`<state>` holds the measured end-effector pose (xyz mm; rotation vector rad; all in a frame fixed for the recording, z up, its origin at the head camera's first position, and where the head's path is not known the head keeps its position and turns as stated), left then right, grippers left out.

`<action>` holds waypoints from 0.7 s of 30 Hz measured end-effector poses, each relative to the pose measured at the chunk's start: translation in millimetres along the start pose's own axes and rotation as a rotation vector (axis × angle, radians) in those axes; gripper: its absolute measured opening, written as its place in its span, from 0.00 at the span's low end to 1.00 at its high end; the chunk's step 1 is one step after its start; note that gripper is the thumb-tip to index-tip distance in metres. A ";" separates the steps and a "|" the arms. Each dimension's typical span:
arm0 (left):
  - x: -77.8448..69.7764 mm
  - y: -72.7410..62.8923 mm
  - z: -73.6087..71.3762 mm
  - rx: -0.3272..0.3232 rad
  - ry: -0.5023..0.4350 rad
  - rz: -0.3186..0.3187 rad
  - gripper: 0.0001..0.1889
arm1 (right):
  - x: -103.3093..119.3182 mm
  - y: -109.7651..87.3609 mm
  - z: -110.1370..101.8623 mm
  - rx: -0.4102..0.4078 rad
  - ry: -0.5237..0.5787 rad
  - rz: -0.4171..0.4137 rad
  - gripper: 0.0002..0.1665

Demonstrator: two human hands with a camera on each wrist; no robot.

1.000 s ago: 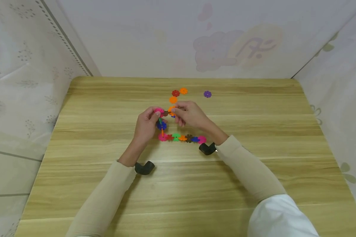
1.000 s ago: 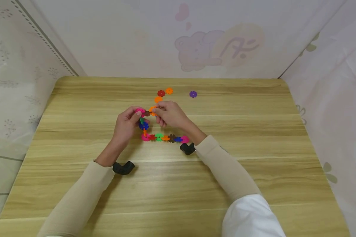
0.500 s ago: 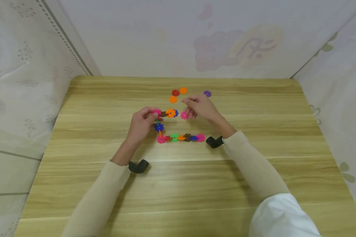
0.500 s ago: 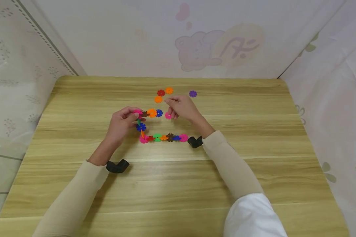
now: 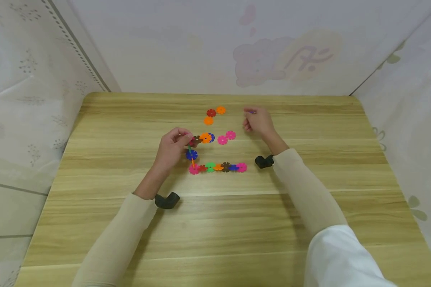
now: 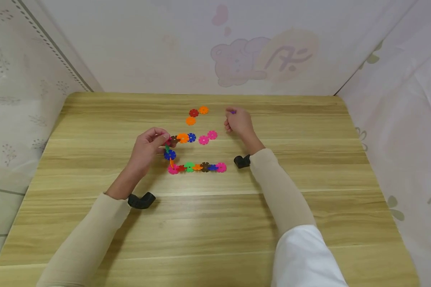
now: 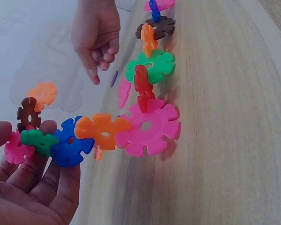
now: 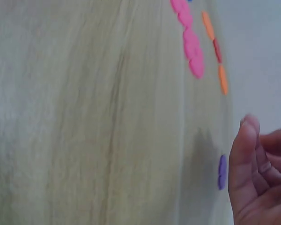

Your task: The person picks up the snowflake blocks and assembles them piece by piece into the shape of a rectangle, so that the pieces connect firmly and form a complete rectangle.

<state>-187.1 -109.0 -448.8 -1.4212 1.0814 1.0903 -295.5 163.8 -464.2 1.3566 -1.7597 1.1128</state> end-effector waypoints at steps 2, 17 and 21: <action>-0.4 -0.3 0.7 0.002 -0.002 -0.008 0.10 | -3.7 4.1 -2.6 -0.030 -0.017 0.013 0.22; -2.4 -1.3 2.1 0.003 -0.021 0.002 0.06 | -14.8 13.1 -2.8 -0.039 -0.162 -0.008 0.27; -3.1 -1.2 2.6 0.010 0.013 0.020 0.11 | -13.9 14.4 -0.9 -0.066 -0.215 -0.018 0.28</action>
Point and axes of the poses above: each hand's wrist, its own y-axis towards the middle knuckle, its own z-axis out of the palm, x = y × z, the point moved 4 cm from there along y, towards the middle knuckle, and after that the axes turned 9 degrees about -x, right-handed, at the moved point
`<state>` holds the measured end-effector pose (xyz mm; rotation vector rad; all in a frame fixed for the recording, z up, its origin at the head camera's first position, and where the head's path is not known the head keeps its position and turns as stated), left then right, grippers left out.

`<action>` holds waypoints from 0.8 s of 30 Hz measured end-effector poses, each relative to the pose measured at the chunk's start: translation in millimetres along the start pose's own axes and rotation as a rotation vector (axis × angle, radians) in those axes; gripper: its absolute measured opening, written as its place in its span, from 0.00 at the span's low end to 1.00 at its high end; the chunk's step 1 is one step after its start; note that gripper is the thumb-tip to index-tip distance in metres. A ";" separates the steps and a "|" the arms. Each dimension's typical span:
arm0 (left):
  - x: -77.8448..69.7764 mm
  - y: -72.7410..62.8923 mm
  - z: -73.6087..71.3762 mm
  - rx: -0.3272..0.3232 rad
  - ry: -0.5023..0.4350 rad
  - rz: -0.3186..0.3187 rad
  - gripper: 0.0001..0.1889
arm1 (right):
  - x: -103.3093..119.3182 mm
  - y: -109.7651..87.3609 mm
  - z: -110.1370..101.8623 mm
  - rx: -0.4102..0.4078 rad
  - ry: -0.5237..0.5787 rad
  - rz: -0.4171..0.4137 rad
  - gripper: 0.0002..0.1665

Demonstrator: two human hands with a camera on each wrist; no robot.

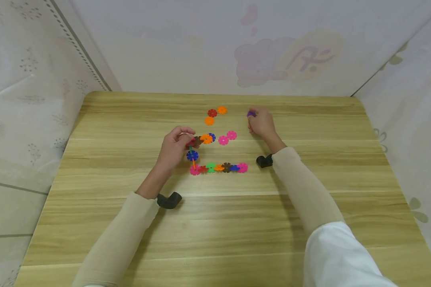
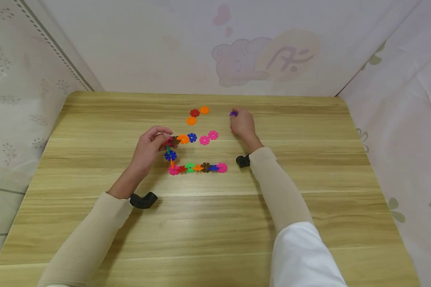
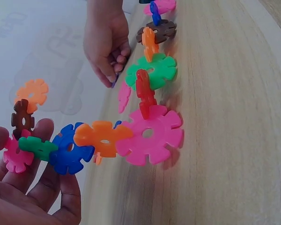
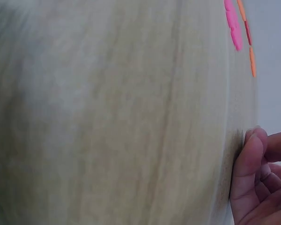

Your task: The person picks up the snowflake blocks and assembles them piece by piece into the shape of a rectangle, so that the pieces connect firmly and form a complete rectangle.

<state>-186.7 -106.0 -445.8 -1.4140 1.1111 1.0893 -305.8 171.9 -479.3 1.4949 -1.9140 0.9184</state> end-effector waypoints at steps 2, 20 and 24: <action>-0.5 -0.3 0.1 0.005 0.012 0.002 0.14 | 0.0 1.0 0.5 -0.010 -0.022 -0.005 0.28; 1.3 -0.1 2.1 0.028 -0.024 0.006 0.15 | 0.2 2.9 -0.7 -0.091 -0.138 -0.005 0.24; 0.5 -0.4 2.0 0.023 -0.013 -0.005 0.15 | -2.1 3.5 -1.1 -0.045 -0.079 0.026 0.16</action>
Point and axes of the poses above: each hand's wrist, its own y-axis towards the middle knuckle, its own z-axis out of the palm, x = y × z, the point moved 4 cm from there along y, towards the middle knuckle, and after that the axes turned 9 degrees about -x, right-handed, at the moved point
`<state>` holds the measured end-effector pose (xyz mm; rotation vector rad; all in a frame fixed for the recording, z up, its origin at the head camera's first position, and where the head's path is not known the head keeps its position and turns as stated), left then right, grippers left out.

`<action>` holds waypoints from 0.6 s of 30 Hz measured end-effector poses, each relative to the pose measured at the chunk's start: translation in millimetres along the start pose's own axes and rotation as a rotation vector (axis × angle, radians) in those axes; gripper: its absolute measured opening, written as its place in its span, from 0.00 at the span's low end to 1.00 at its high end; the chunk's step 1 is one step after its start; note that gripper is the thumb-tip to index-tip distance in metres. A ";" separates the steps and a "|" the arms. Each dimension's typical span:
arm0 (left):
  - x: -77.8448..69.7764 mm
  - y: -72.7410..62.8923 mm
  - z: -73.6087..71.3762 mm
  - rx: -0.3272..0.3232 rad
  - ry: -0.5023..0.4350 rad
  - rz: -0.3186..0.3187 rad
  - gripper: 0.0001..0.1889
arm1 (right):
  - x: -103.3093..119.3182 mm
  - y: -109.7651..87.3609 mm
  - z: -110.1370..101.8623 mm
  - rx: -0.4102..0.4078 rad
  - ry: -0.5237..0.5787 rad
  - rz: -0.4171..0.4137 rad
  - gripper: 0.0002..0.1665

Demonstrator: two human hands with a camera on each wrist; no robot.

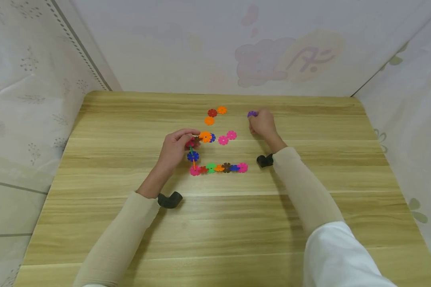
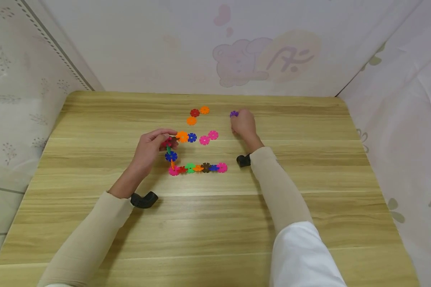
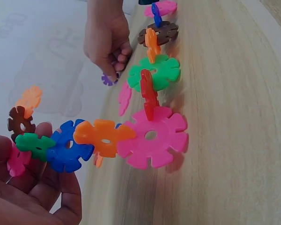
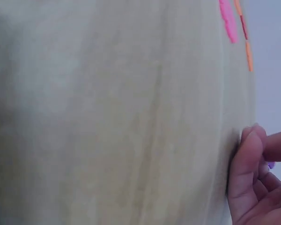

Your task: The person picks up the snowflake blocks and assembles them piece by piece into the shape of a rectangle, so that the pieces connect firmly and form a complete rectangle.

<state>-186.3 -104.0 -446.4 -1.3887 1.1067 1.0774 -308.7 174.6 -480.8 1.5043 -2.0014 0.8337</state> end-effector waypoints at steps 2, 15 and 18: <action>-0.2 -0.1 0.7 0.002 0.006 -0.009 0.16 | -0.3 -1.2 -0.6 0.024 0.005 -0.002 0.15; -2.7 -0.3 5.2 0.010 0.018 -0.029 0.17 | 22.7 -36.8 -2.0 0.286 0.234 -0.050 0.13; -1.7 -0.6 6.4 0.020 0.030 -0.030 0.19 | 28.4 -46.6 -0.9 0.331 0.271 -0.079 0.13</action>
Point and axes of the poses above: each hand's wrist, its own y-axis towards the middle knuckle, its own z-axis out of the palm, x = y × z, the point moved 4 cm from there along y, towards the middle knuckle, and after that the axes turned 9 degrees about -x, right-handed, at the moved point
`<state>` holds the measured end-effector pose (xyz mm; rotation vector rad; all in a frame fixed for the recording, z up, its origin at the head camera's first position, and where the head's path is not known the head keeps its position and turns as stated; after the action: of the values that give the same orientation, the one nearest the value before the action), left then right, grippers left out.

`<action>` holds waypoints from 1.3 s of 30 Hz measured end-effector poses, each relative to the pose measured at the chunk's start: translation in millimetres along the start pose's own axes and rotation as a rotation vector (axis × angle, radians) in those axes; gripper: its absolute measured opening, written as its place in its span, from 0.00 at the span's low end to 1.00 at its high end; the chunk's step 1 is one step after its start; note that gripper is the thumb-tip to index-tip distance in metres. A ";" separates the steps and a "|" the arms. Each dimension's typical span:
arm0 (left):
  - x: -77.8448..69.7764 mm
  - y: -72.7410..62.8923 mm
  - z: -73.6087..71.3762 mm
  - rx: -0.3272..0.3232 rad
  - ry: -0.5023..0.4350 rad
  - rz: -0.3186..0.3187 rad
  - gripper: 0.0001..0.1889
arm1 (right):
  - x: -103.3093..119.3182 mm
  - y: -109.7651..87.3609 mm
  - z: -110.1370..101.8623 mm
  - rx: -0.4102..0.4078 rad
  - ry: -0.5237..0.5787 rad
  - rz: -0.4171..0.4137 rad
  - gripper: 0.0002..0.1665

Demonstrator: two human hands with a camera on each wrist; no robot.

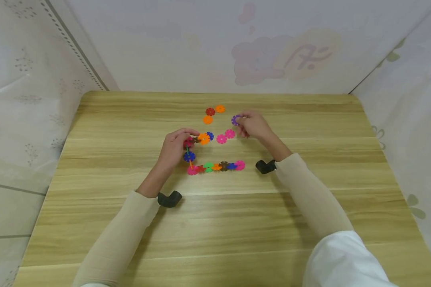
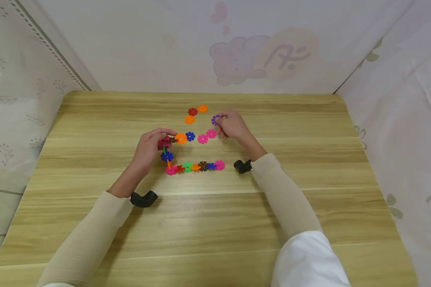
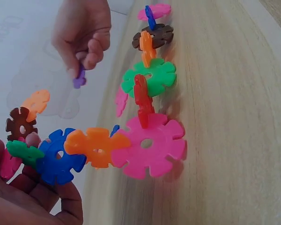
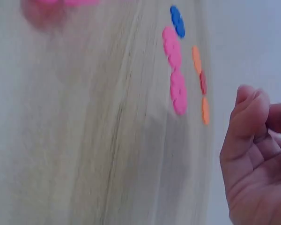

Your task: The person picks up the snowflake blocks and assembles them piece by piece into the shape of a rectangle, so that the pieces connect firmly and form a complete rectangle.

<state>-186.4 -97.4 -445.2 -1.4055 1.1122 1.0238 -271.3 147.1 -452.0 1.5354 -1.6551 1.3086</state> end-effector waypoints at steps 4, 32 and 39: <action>1.4 0.4 -0.4 -0.001 0.023 0.006 0.18 | 5.6 -10.3 7.5 0.061 0.013 -0.063 0.12; 7.3 3.3 1.0 -0.017 -0.010 0.040 0.15 | 27.0 -42.2 56.8 0.309 0.141 -0.053 0.10; 9.1 3.7 2.8 -0.023 -0.043 0.084 0.12 | 27.3 -42.3 60.7 0.326 0.226 -0.013 0.11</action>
<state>-188.2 -95.8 -455.2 -1.3585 1.1392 1.1241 -223.3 85.7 -439.7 1.5036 -1.3392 1.7409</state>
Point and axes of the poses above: each hand's wrist, its own y-axis towards the middle knuckle, its own z-axis out of the palm, x = y × z, the point moved 4 cm from there along y, towards the middle knuckle, and after that the axes turned 9 degrees about -x, right-handed, at the moved point
